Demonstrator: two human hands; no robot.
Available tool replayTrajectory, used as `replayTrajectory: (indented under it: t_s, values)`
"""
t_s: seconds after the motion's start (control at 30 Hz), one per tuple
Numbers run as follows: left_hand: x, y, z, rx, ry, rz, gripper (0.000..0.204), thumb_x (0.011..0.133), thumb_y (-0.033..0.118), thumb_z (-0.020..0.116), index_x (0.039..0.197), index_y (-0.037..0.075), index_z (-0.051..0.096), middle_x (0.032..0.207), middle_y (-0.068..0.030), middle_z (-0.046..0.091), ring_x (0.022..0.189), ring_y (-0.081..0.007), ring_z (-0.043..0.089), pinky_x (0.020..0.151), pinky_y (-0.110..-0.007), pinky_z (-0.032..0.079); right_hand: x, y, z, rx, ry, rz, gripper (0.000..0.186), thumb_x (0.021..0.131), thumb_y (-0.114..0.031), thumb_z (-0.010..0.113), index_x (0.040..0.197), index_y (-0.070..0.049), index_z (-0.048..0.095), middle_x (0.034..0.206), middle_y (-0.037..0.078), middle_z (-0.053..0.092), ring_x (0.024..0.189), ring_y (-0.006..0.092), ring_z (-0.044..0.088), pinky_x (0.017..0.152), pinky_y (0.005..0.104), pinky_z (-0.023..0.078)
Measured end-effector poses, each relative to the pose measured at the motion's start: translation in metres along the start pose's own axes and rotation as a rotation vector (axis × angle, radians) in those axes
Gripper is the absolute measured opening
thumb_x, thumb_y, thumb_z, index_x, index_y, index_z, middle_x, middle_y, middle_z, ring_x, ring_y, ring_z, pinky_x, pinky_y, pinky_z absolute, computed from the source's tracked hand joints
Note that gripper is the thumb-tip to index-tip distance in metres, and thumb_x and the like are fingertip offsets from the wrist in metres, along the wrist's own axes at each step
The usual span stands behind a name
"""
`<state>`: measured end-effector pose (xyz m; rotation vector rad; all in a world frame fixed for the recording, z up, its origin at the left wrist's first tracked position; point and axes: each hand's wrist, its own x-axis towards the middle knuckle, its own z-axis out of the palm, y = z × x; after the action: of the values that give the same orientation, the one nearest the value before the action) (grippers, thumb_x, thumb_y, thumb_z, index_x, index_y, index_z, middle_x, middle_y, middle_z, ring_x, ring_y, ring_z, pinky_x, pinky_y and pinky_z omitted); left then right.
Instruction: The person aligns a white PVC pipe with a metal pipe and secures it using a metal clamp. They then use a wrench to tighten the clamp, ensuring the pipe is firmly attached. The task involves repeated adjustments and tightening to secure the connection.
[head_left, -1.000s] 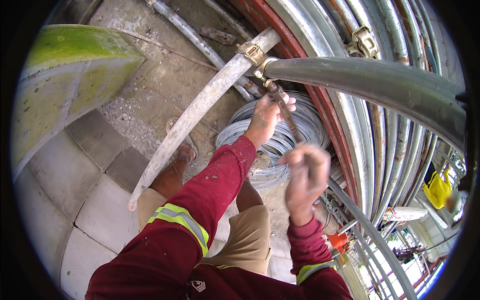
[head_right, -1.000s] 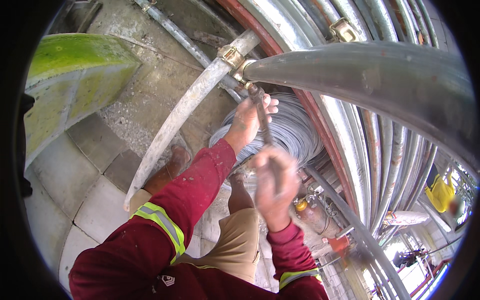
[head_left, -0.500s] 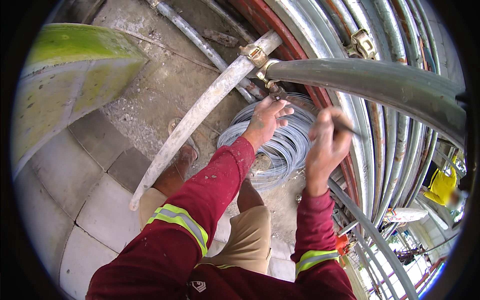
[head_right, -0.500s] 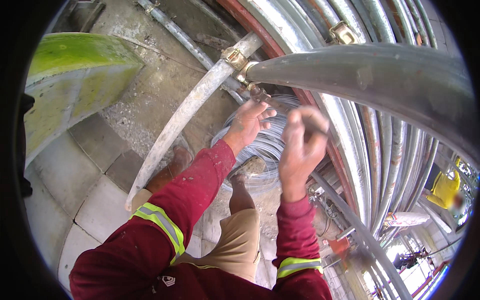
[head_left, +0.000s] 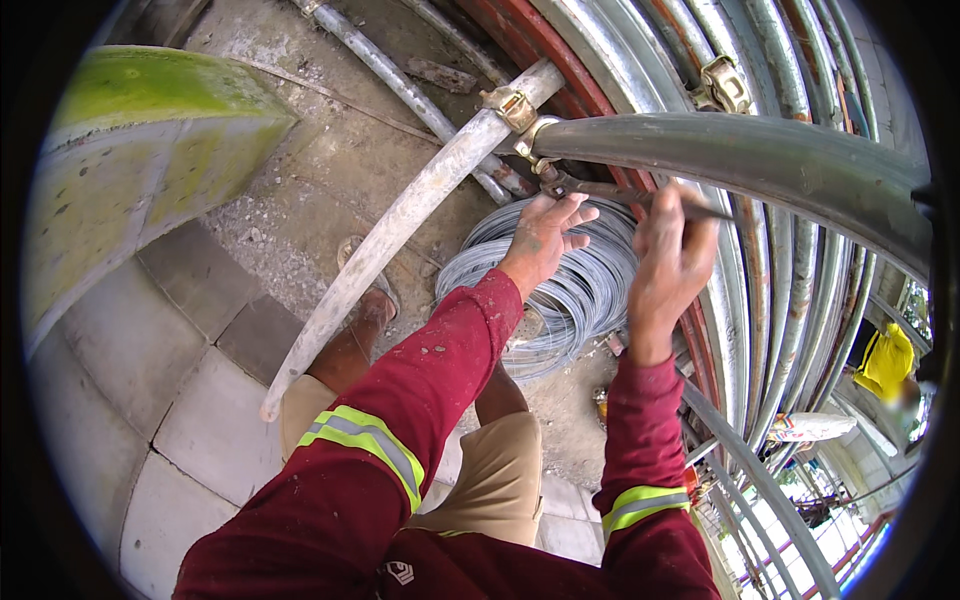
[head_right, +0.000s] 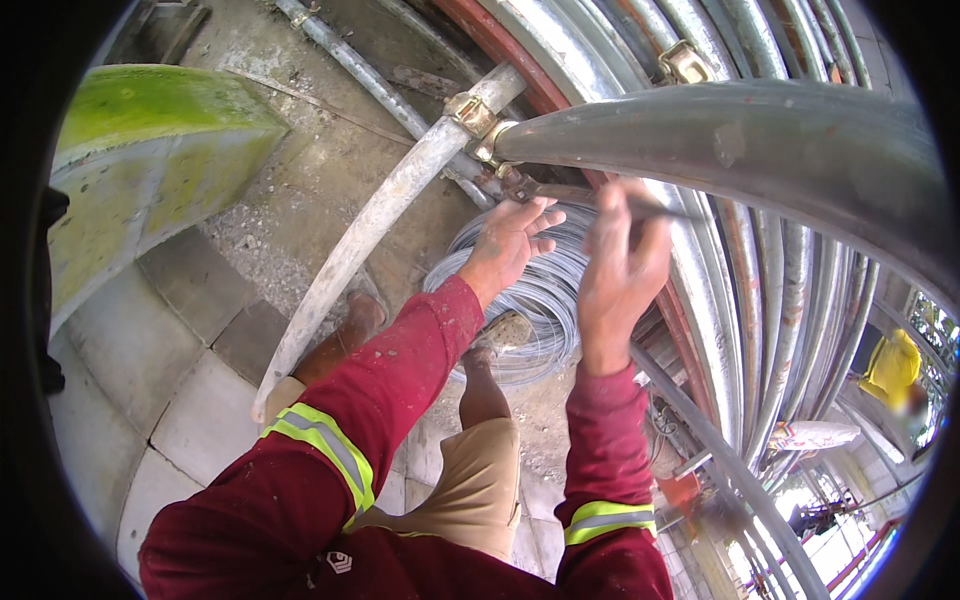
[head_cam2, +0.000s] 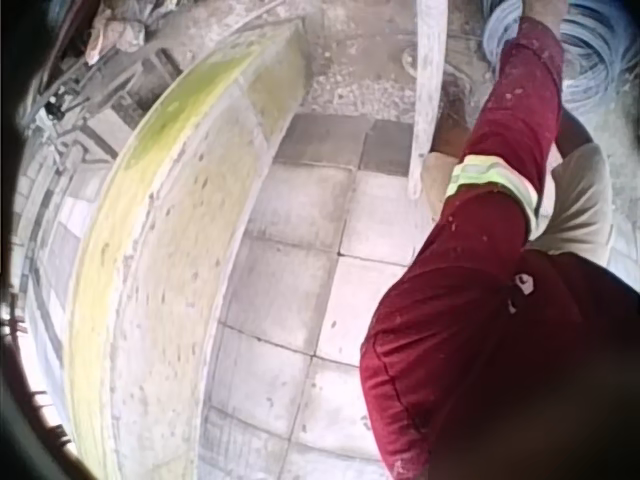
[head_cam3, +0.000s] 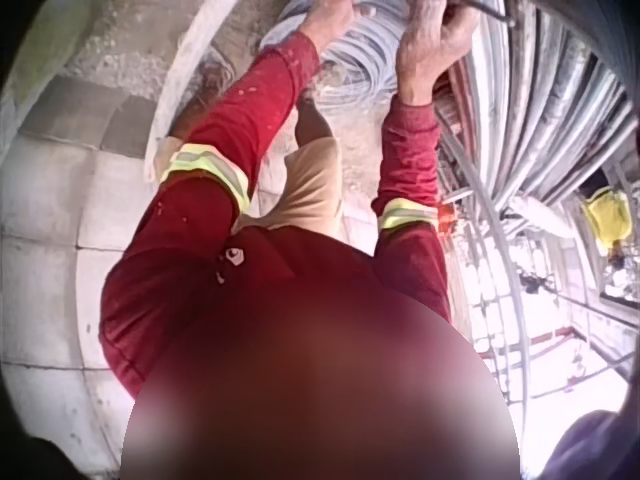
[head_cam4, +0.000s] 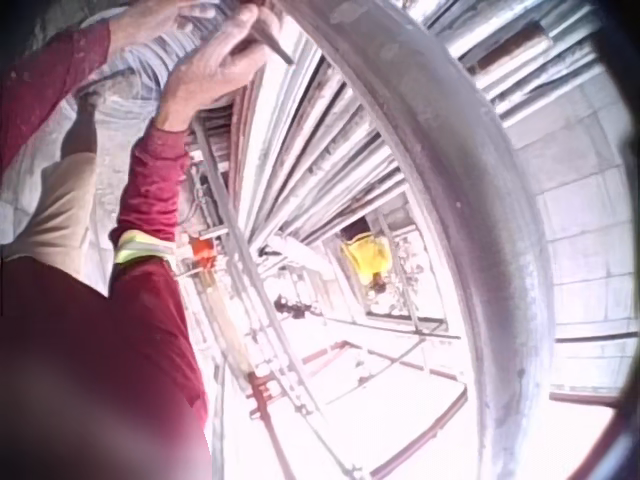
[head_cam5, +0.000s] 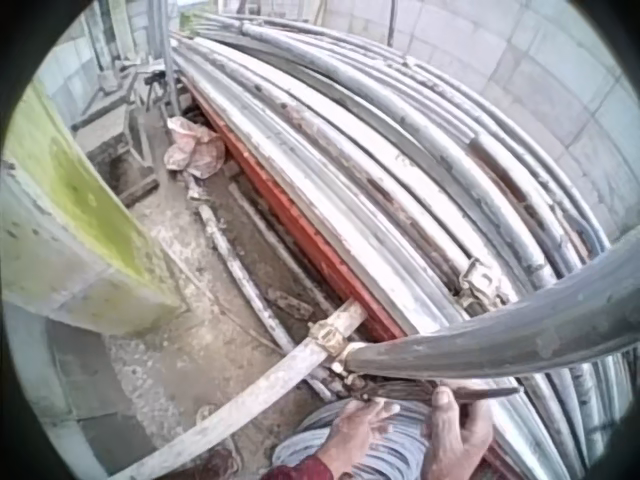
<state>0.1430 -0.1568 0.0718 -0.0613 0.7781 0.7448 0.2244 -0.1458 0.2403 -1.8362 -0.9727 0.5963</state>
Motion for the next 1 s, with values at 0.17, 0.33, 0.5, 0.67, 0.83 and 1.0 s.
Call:
replayTrajectory:
  t_s: [0.17, 0.33, 0.5, 0.67, 0.83, 1.0]
  values:
    - [0.002, -0.006, 0.015, 0.132, 0.098, 0.089, 0.052, 0.097, 0.042, 0.079, 0.133, 0.010, 0.059, 0.126, -0.0048, 0.063, 0.107, -0.0215, 0.070, 0.077, -0.037, 0.054, -0.130, 0.003, -0.005, -0.244, -0.399, -0.336, 0.035, 0.087, 0.001, 0.080, 0.120, -0.005, 0.068, 0.103, 0.013, 0.074, 0.087, 0.0308, 0.069, 0.080, 0.0408, 0.057]
    - [0.006, -0.014, 0.018, -0.008, 0.119, 0.152, 0.049, 0.099, 0.038, 0.076, 0.134, 0.012, 0.056, 0.124, -0.0028, 0.061, 0.109, -0.0221, 0.069, 0.076, -0.039, 0.055, -0.024, 0.017, 0.000, -0.071, -0.037, -0.326, 0.014, 0.101, -0.009, 0.066, 0.111, 0.001, 0.066, 0.087, 0.011, 0.069, 0.068, 0.0178, 0.062, 0.064, 0.0315, 0.052]
    - [-0.001, -0.007, 0.013, -0.035, 0.020, 0.044, 0.043, 0.102, 0.037, 0.073, 0.135, 0.014, 0.058, 0.137, -0.0038, 0.060, 0.115, -0.0218, 0.067, 0.080, -0.040, 0.055, 0.026, 0.006, -0.014, -0.090, 0.056, -0.061, 0.023, 0.110, -0.023, 0.060, 0.110, 0.000, 0.063, 0.084, 0.004, 0.062, 0.066, 0.0090, 0.054, 0.059, 0.0273, 0.044]
    - [0.004, -0.008, 0.006, 0.019, 0.113, 0.059, 0.042, 0.098, 0.036, 0.079, 0.129, 0.012, 0.064, 0.124, -0.0029, 0.064, 0.108, -0.0193, 0.068, 0.074, -0.037, 0.054, -0.107, 0.003, -0.013, -0.310, -0.271, -0.402, 0.028, 0.095, -0.004, 0.079, 0.119, 0.000, 0.065, 0.100, 0.017, 0.073, 0.084, 0.0248, 0.069, 0.074, 0.0383, 0.057]
    - [0.002, -0.012, 0.010, 0.020, 0.210, 0.156, 0.035, 0.096, 0.034, 0.081, 0.120, 0.015, 0.064, 0.111, 0.0026, 0.065, 0.099, -0.0147, 0.067, 0.069, -0.031, 0.050, -0.006, 0.006, -0.008, -0.113, -0.118, -0.207, 0.020, 0.103, -0.013, 0.070, 0.115, 0.002, 0.067, 0.091, 0.010, 0.069, 0.073, 0.0165, 0.061, 0.070, 0.0354, 0.054]
    - [-0.002, -0.007, 0.035, 0.001, 0.172, 0.123, 0.041, 0.094, 0.040, 0.082, 0.121, 0.017, 0.062, 0.110, 0.0044, 0.064, 0.100, -0.0106, 0.064, 0.072, -0.031, 0.048, 0.041, 0.019, -0.017, -0.133, 0.022, -0.089, 0.025, 0.110, -0.022, 0.061, 0.113, 0.002, 0.066, 0.083, 0.004, 0.059, 0.066, 0.0085, 0.049, 0.062, 0.0269, 0.046]
